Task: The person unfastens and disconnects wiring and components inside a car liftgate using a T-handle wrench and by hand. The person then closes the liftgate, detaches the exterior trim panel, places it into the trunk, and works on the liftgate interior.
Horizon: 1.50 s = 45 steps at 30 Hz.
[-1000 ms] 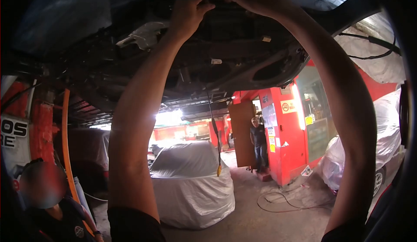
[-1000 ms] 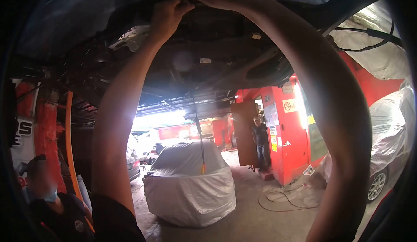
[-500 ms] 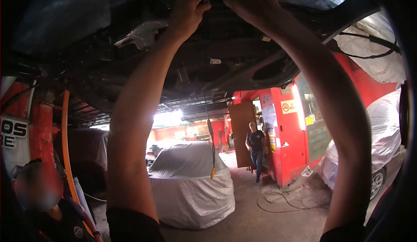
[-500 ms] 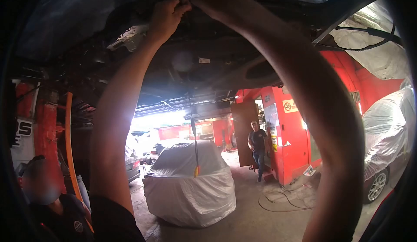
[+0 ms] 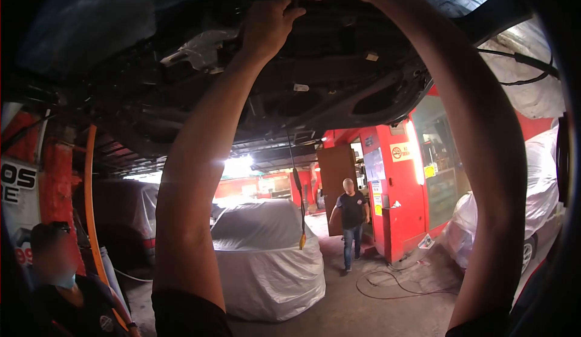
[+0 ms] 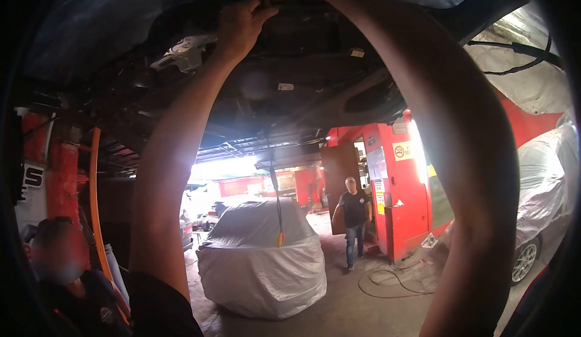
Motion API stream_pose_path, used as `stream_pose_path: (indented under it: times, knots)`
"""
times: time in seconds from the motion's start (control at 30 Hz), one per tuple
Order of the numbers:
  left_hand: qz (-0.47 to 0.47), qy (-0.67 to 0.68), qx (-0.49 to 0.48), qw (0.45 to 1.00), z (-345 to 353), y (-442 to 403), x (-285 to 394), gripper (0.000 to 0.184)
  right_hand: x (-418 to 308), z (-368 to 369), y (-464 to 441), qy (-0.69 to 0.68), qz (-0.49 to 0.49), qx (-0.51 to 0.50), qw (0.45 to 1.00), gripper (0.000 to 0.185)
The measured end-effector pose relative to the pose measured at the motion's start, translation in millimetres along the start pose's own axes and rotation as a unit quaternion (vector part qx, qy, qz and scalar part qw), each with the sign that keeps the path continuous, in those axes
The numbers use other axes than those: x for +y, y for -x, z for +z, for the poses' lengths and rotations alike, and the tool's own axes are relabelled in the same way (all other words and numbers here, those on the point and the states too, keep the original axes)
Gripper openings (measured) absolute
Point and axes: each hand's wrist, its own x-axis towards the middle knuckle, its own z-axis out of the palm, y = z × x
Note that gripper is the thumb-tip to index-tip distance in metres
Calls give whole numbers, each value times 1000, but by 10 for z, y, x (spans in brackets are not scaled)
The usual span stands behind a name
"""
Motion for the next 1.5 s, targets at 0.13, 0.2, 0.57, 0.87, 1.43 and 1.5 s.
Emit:
stream_pose_path:
  times: [0.13, 0.2, 0.57, 0.87, 1.43, 1.5]
  knots:
    - [45, -4, 44, 998, 133, 19, -128, 21, 233, 132, -212, 145, -149, 4, 978, 39]
    - [52, 22, 38, 998, 169, 0, -307, 29, 237, 198, -228, 260, -278, 66, 922, 38]
    - [35, 36, -43, 998, -154, 104, -126, 21, 541, 511, 166, 327, -403, 211, 828, 59]
    - [92, -37, 15, 995, -44, 183, -161, 12, 671, 934, 439, -247, -56, 52, 966, 32]
    - [70, -241, -154, 956, 559, 435, -653, 18, 830, 613, 1677, -299, -16, 304, 905, 24]
    - [-5, -314, -209, 926, 594, 298, -549, 14, 990, 528, 1935, -256, -2, 299, 919, 31]
